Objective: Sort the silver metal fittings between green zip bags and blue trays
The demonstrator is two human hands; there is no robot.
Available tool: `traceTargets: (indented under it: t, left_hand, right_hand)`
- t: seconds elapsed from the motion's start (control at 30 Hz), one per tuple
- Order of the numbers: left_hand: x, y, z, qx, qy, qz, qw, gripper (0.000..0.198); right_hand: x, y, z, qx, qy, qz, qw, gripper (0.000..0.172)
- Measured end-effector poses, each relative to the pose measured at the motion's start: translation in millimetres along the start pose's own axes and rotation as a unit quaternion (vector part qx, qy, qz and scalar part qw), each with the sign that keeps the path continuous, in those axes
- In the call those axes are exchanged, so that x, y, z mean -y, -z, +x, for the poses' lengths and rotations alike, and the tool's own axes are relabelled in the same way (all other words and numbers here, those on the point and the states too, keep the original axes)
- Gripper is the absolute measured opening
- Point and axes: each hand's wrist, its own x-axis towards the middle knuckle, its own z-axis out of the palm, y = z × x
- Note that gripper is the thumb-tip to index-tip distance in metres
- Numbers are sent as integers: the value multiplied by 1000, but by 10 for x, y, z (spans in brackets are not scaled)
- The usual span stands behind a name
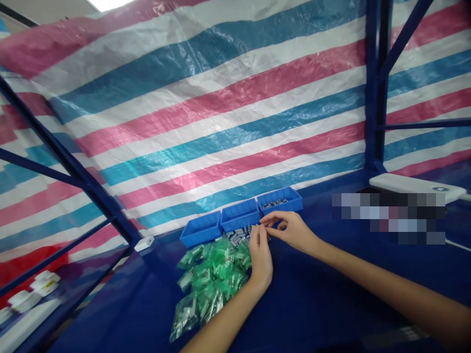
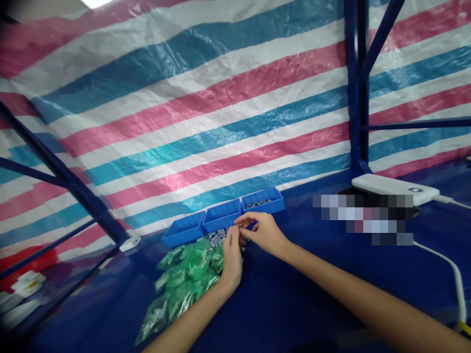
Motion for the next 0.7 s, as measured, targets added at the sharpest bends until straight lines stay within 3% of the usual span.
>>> traceTargets:
  t: [0.33,0.53,0.7]
  left_hand:
    - [144,10,23,-21,50,-60,997,40]
    - [104,0,1,7,22,-48,999,38]
    - [3,22,-23,12,-26,40,999,33]
  right_hand:
    - [-6,-13,-39,-11,35,-39,999,16]
    - [2,-38,-59,-12,43,-30,999,17]
    - [-95,-71,-4,-51,-22,43,998,25]
